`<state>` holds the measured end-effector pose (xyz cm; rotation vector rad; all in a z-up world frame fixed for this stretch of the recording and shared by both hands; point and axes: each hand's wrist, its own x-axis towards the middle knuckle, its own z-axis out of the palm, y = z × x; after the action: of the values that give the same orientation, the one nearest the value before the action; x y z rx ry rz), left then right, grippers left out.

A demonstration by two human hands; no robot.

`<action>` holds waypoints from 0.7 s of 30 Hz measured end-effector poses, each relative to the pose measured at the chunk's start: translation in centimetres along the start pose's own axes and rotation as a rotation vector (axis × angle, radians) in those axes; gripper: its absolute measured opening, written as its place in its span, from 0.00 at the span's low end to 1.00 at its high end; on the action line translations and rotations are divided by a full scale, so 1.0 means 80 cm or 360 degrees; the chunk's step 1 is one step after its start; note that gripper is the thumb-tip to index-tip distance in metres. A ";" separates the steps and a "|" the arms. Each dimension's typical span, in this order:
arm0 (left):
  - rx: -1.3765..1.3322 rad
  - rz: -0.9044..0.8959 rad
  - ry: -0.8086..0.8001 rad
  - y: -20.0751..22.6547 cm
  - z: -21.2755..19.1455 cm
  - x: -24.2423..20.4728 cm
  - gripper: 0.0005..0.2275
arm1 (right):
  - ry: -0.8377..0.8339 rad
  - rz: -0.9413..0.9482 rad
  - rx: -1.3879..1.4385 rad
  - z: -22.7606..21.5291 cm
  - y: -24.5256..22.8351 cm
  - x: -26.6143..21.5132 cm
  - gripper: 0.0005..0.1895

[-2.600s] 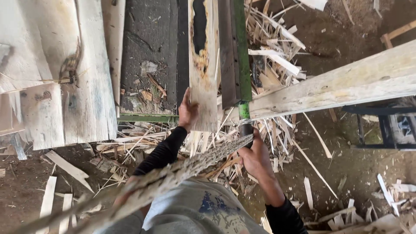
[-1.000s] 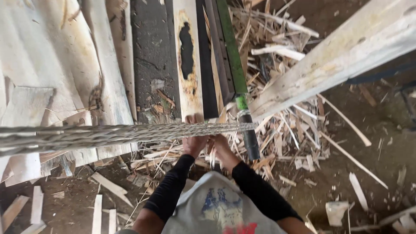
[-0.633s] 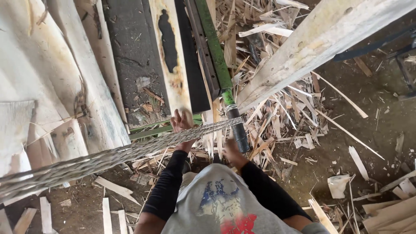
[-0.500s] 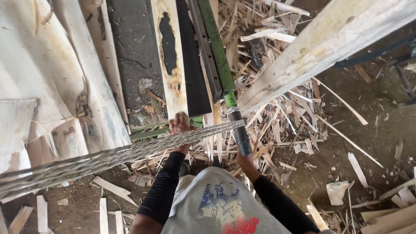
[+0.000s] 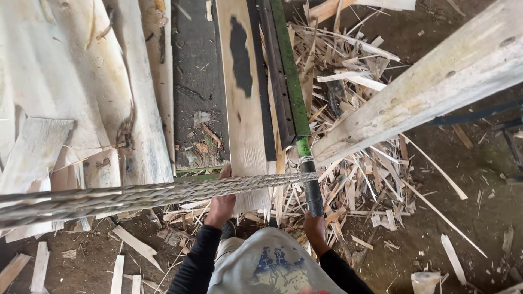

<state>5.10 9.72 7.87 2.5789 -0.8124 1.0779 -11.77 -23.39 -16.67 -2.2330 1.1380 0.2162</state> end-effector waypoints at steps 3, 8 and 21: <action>-0.0262 -0.0141 -0.0204 0.008 0.056 -0.111 0.31 | -0.0156 0.0036 -0.0126 -0.013 -0.012 0.004 0.29; -0.2385 -0.2307 -0.0712 0.027 0.088 -0.163 0.09 | -0.0584 -0.0098 0.0839 -0.089 -0.087 -0.012 0.30; -0.2278 -0.1947 -0.0936 0.080 0.024 -0.084 0.35 | -0.1088 -0.0453 0.1244 -0.330 -0.352 -0.143 0.41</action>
<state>-1.33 6.39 1.68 1.4402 0.1126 -0.5381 -0.30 -18.85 21.63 -1.4141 0.4078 0.3157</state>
